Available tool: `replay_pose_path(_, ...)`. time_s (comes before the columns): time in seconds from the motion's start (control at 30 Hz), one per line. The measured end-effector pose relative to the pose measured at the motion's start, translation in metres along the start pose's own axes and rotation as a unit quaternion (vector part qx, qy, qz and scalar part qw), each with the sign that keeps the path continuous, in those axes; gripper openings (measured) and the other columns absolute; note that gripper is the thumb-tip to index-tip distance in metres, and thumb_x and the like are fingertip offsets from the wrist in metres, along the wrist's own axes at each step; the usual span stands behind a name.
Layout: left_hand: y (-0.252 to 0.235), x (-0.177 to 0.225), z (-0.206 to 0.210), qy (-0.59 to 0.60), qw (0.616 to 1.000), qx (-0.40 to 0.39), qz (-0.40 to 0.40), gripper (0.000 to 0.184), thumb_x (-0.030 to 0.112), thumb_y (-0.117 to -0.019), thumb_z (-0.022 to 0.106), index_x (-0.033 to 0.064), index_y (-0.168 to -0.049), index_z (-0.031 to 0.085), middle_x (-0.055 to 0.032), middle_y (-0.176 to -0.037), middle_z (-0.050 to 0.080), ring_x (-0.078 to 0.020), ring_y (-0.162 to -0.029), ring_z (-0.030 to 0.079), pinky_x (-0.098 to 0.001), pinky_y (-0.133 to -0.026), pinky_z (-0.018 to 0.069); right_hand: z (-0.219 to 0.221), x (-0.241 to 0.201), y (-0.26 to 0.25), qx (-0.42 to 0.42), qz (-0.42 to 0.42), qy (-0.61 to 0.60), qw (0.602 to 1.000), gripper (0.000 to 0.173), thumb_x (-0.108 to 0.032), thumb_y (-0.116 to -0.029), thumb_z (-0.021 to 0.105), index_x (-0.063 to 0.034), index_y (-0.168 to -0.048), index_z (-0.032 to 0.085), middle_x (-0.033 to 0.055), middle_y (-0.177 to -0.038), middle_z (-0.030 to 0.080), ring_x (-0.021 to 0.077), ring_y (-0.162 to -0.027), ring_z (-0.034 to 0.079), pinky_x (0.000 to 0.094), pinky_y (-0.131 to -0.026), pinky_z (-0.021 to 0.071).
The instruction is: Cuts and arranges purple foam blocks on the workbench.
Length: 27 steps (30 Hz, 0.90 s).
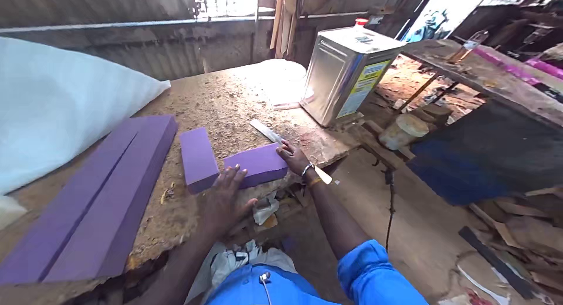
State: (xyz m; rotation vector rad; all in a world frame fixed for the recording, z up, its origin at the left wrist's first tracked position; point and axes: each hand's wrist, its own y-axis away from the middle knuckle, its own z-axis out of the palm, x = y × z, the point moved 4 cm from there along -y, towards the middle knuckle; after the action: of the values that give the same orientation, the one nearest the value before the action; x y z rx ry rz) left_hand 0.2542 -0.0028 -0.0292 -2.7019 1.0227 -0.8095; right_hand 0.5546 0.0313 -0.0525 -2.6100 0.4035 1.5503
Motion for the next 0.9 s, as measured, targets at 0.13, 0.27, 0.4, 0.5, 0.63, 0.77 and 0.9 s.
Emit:
replay_pose_path(0.13,-0.038,0.023,0.040,-0.070,0.997,-0.042,-0.005,0.072,0.072,-0.0948,0.049,0.0254,-0.149,0.054,-0.0035,-0.162,0.043,-0.0274,-0.152,0.035,-0.0536,-0.124,0.0281,-0.058,0.011,0.011,0.157,-0.065,0.190,0.967,0.048,-0.045,-0.1015,0.059,-0.0167,-0.140,0.060,0.0082,-0.136,0.065,0.0280,-0.124,0.063,0.0551,-0.105,0.0505)
replay_pose_path(0.27,-0.069,0.028,0.059,-0.105,0.993,-0.048,-0.007,0.071,0.072,-0.0974,0.042,0.0261,-0.150,0.053,-0.0020,-0.161,0.043,-0.0256,-0.152,0.034,-0.0541,-0.124,0.0268,-0.059,0.064,0.039,0.083,0.004,0.349,0.934,0.064,-0.055,-0.0902,0.070,-0.0141,-0.138,0.062,0.0183,-0.135,0.061,0.0421,-0.124,0.058,0.0614,-0.096,0.0518)
replay_pose_path(0.4,-0.105,0.033,0.079,-0.101,0.991,-0.090,-0.017,0.068,0.061,-0.1045,0.033,0.0182,-0.155,0.046,-0.0065,-0.163,0.040,-0.0289,-0.153,0.032,-0.0559,-0.125,0.0214,-0.052,0.075,0.041,0.039,0.023,0.392,0.919,0.046,-0.039,-0.1010,0.060,-0.0123,-0.138,0.061,0.0179,-0.133,0.061,0.0398,-0.123,0.060,0.0571,-0.089,0.0564)
replay_pose_path(0.5,-0.115,0.029,0.096,-0.139,0.981,-0.132,-0.038,0.069,0.057,-0.1075,0.021,0.0159,-0.161,0.037,-0.0063,-0.167,0.033,-0.0287,-0.156,0.026,-0.0569,-0.126,0.0150,-0.056,0.063,0.045,0.024,0.040,0.261,0.964,0.041,-0.032,-0.1074,0.049,-0.0085,-0.140,0.058,0.0200,-0.125,0.066,0.0382,-0.109,0.067,0.0603,-0.090,0.0547)
replay_pose_path(0.63,-0.115,0.035,0.107,-0.164,0.968,-0.181,-0.063,0.070,0.055,-0.1076,0.011,0.0178,-0.165,0.026,-0.0043,-0.171,0.024,-0.0278,-0.158,0.018,-0.0593,-0.127,0.0092,-0.064,0.051,0.095,-0.014,0.094,0.025,0.995,0.058,-0.036,-0.1089,0.042,-0.0255,-0.162,0.022,0.0145,-0.108,0.069,0.0255,-0.061,0.068,0.0480,-0.058,0.0619)
replay_pose_path(0.77,-0.116,0.033,0.107,-0.160,0.968,-0.184,-0.062,0.072,0.055,-0.1071,0.008,0.0158,-0.165,0.025,-0.0057,-0.171,0.022,-0.0279,-0.159,0.017,-0.0605,-0.126,0.0083,-0.047,0.014,0.170,-0.013,0.059,0.071,0.996,0.066,-0.033,-0.1070,0.040,-0.0330,-0.166,0.010,0.0106,-0.113,0.069,0.0209,-0.063,0.067,0.0458,-0.060,0.0614)
replay_pose_path(0.9,-0.116,0.033,0.108,-0.154,0.969,-0.182,-0.057,0.072,0.054,-0.1072,0.007,0.0147,-0.165,0.024,-0.0070,-0.172,0.021,-0.0306,-0.159,0.017,-0.0634,-0.125,0.0067,-0.021,-0.019,0.224,0.006,0.043,0.199,0.979,0.057,-0.035,-0.1083,0.033,-0.0320,-0.164,0.025,0.0113,-0.116,0.065,0.0214,-0.086,0.069,0.0435,-0.075,0.0609)
